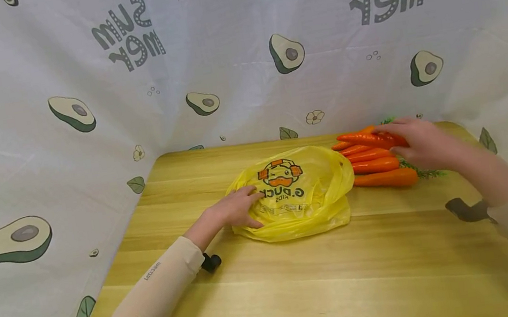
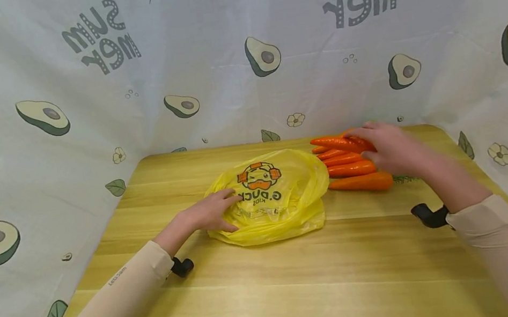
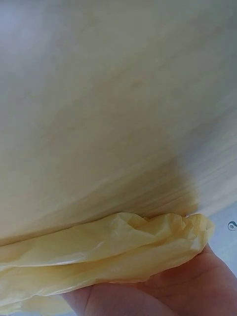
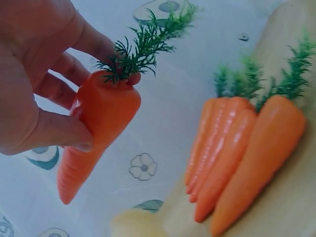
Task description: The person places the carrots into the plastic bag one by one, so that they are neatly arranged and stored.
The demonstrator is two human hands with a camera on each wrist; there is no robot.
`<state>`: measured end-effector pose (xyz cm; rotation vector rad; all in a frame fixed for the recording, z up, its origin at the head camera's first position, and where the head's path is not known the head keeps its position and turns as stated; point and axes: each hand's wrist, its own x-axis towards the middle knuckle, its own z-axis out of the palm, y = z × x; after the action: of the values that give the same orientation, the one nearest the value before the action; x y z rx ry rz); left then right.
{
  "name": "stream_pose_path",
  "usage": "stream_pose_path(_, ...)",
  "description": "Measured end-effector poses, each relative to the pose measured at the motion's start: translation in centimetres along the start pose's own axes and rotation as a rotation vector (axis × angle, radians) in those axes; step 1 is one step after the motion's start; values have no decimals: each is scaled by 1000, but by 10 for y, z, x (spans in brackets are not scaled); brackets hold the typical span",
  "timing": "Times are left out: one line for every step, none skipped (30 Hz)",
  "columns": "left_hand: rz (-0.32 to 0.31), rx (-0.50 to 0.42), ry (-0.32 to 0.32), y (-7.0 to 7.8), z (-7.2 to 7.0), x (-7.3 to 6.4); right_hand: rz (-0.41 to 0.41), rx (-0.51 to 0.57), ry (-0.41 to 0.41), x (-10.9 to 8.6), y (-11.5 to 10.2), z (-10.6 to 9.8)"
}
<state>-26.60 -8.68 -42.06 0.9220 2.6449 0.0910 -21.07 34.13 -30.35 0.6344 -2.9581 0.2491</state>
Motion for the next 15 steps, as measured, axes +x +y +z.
stream_pose_path(3, -3, -1, 1, 0, 0, 1, -2, 7, 2, -2, -3)
stream_pose_path(4, -6, -1, 1, -1, 0, 3, -2, 10, 5, -4, -6)
stream_pose_path(5, -5, -2, 2, -1, 0, 1, -5, 16, 7, -6, -9)
stream_pose_path(4, -4, -1, 2, -1, 0, -3, -6, 20, 10, -9, -11)
stream_pose_path(4, -2, -2, 2, -1, 0, -12, -2, 22, 13, -11, -13)
stream_pose_path(4, -1, -2, 2, -1, 0, -21, 6, 22, 15, -15, -15)
stream_pose_path(4, -1, -3, 2, -1, -1, -29, 12, 16, 18, -18, -15)
stream_pose_path(5, 0, -2, 2, -1, -1, -36, 19, 8, 22, -21, -15)
stream_pose_path(7, 0, -2, 2, -1, -1, -44, 23, -1, 25, -24, -15)
stream_pose_path(9, -1, -3, 3, -2, -1, -51, 28, -12, 29, -27, -14)
stream_pose_path(12, -2, -4, 3, -2, -1, -57, 35, -23, 33, -30, -13)
stream_pose_path(13, -4, -4, 4, -2, -1, -60, 40, -37, 37, -33, -11)
stream_pose_path(14, -4, -5, 4, -3, -1, -63, 50, -51, 42, -37, -8)
stream_pose_path(15, -5, -6, 5, -3, -1, -66, 58, -63, 46, -41, -6)
stream_pose_path(14, -8, -9, 5, -3, -1, -69, 64, -73, 51, -44, -4)
